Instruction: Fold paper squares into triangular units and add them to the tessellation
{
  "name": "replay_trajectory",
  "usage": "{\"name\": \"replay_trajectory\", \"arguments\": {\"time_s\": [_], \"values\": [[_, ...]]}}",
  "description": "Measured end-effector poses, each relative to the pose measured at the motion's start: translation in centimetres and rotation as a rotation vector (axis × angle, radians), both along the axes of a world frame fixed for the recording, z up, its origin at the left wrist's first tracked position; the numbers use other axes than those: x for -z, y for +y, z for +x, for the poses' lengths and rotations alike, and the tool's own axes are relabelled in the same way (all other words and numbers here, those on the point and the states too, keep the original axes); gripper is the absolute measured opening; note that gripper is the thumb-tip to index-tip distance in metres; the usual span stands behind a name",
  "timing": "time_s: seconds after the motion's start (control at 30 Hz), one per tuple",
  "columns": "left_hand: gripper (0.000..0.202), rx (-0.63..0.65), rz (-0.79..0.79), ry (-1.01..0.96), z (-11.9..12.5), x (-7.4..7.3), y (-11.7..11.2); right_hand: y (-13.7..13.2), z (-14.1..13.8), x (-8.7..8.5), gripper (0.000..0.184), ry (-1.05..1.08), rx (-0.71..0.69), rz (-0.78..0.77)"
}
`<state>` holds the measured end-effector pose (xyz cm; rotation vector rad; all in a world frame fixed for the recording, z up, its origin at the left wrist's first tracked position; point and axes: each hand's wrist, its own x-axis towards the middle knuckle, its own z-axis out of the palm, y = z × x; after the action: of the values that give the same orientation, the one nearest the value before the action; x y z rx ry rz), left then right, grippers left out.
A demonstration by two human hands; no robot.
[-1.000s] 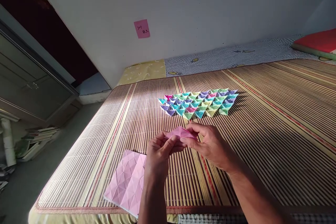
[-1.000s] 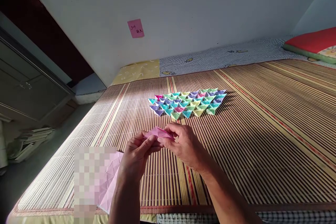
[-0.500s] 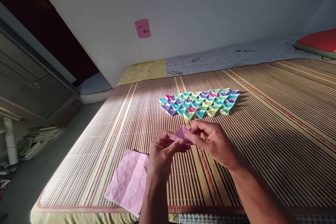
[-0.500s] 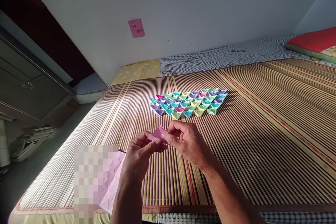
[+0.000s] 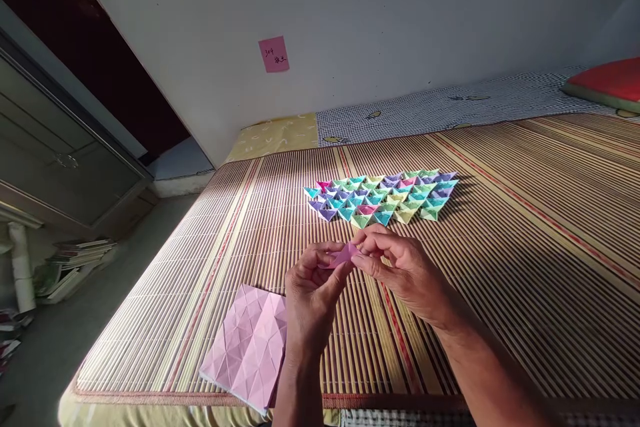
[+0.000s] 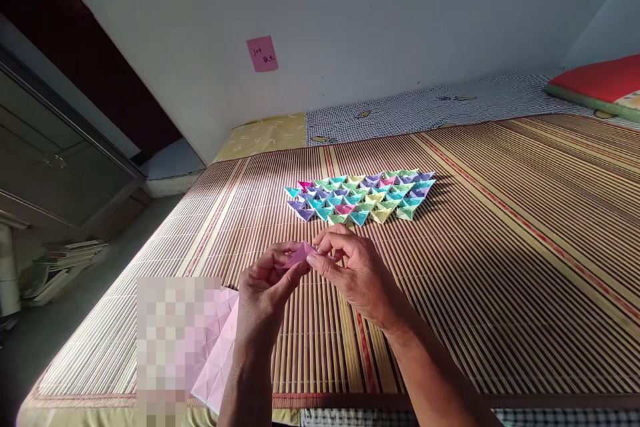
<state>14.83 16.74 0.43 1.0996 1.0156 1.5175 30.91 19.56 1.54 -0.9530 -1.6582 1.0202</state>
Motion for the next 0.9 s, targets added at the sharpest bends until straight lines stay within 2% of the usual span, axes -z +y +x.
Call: {"name": "replay_trajectory", "arguments": {"time_s": [0.2,0.3,0.53,0.9], "values": [[0.015,-0.071,0.120,0.214,-0.1,-0.2,-0.3,0.0,0.0,0.0,0.021,-0.014,-0.026,-0.028],[0.015,-0.079,0.137,0.243,-0.2,0.0,-0.3,-0.2,-0.1,-0.2,0.023,-0.048,0.012,0.012],[0.015,-0.106,0.018,0.151,0.2,0.5,-0.2,-0.4,-0.1,-0.4,0.022,-0.098,0.085,0.107],[0.022,-0.150,-0.091,-0.001,1.0,0.1,-0.3,-0.5,-0.3,-0.7,0.027,-0.146,0.133,0.137]]}}
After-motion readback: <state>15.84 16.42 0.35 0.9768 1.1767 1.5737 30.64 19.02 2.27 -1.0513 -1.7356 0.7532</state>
